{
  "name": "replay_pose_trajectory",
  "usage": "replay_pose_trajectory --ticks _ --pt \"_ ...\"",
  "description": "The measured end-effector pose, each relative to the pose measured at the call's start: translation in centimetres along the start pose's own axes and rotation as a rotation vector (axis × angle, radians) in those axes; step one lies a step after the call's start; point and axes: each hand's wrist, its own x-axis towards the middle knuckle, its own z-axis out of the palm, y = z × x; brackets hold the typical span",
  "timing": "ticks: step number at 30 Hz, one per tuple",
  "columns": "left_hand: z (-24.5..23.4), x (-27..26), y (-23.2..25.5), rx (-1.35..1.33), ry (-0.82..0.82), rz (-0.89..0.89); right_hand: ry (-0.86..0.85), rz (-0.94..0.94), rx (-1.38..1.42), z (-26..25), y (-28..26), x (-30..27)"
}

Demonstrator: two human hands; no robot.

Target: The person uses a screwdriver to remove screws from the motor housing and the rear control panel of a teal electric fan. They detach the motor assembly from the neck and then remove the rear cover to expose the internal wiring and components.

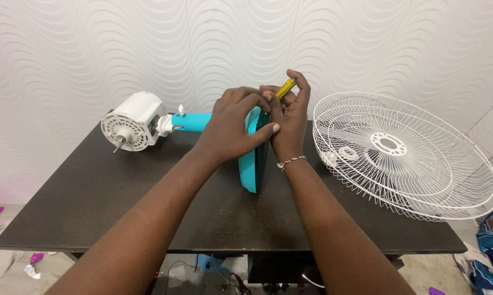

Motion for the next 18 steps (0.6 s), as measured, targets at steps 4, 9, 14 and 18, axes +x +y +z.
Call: replay_pose_trajectory --ticks 4,9,14,18 --pt "1.5 1.1 -0.5 -0.083 -0.076 -0.097 0.018 0.024 0.056 -0.5 0.3 0.8" --pt "2.7 -0.7 -0.8 -0.199 -0.001 -0.035 -0.036 0.012 0.027 -1.6 0.7 2.4" --pt "2.7 -0.8 -0.8 -0.223 -0.056 -0.118 -0.035 -0.004 -0.239 -2.3 2.1 4.2" --pt "2.2 -0.9 -0.5 -0.16 -0.039 -0.074 0.052 -0.072 -0.279 -3.3 3.8 5.5"
